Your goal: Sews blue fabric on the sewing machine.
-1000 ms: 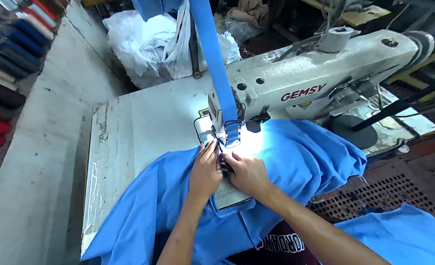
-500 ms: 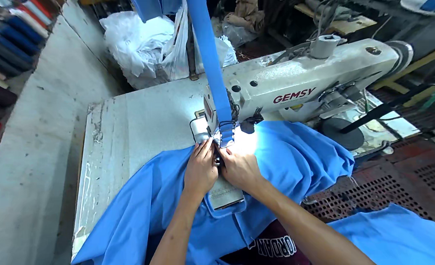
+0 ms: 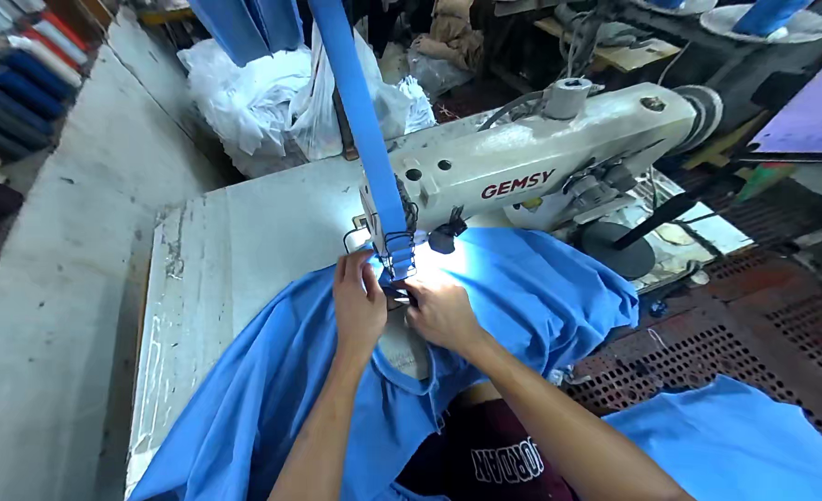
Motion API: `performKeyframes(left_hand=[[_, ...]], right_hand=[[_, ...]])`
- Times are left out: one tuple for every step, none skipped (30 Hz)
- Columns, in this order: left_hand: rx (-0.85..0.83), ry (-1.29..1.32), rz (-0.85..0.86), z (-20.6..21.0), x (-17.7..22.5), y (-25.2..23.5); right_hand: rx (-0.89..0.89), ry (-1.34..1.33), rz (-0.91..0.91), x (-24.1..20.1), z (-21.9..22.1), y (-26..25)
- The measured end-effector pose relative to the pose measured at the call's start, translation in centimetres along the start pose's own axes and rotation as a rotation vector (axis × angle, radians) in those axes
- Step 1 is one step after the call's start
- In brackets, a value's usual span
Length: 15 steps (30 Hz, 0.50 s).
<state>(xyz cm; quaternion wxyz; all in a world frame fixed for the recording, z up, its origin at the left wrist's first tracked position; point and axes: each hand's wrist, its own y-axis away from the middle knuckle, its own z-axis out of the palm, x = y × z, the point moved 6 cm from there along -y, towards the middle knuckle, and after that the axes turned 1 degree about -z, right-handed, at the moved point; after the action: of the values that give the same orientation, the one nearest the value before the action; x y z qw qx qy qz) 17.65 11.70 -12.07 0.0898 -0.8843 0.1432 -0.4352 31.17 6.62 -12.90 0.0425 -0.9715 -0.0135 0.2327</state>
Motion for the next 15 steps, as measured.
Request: performKeyframes(left_hand=[[-0.025,0.137,-0.075,0.2,0.0,0.9],[-0.064,0.211,-0.122,0.5,-0.3,1.8],[-0.075,0.195,-0.11,0.6,-0.6,2.6],[-0.055,0.104,-0.032,0.4,-0.8,3.2],[-0.04,-0.021,0.062,0.2,-0.7,3.7],[-0.045,-0.147,0.141,0.1,-0.7,4.0],[-0.058,-0.243,0.197,0.2,-0.6,4.3],[-0.056,-0.304,0.236,0.4,-0.5,4.4],[-0.051,-0.344,0.257,0.6,-0.4,4.5],[-0.045,-0.367,0.263,0.9,-0.4,4.5],[-0.044,-0.38,0.262,1.0,-0.4,4.5],[-0.05,-0.392,0.257,1.2,-0.4,4.5],[-0.061,-0.404,0.251,1.3,-0.4,4.5],[-0.075,-0.415,0.245,1.4,-0.4,4.5],[-0.092,-0.425,0.241,1.5,-0.4,4.5]], right_hand=[[0.014,-0.011,0.001,0.3,0.0,-0.1],[0.038,-0.028,-0.012,0.8,0.1,-0.3],[0.063,-0.051,-0.042,1.4,0.2,-0.4],[0.09,-0.067,-0.091,2.1,0.3,-0.6],[0.09,-0.081,-0.14,2.7,0.4,-0.7],[0.086,-0.084,-0.191,3.2,0.3,-0.7],[0.086,-0.079,-0.236,3.5,0.3,-0.5],[0.098,-0.06,-0.277,3.5,0.3,-0.3],[0.113,-0.027,-0.309,3.2,0.3,-0.1],[0.138,0.006,-0.327,2.9,0.3,0.2],[0.164,0.041,-0.337,2.7,0.3,0.5],[0.181,0.07,-0.341,2.6,0.3,0.6],[0.185,0.092,-0.343,2.5,0.3,0.6],[0.184,0.106,-0.347,2.4,0.4,0.6],[0.178,0.121,-0.348,2.3,0.5,0.6]])
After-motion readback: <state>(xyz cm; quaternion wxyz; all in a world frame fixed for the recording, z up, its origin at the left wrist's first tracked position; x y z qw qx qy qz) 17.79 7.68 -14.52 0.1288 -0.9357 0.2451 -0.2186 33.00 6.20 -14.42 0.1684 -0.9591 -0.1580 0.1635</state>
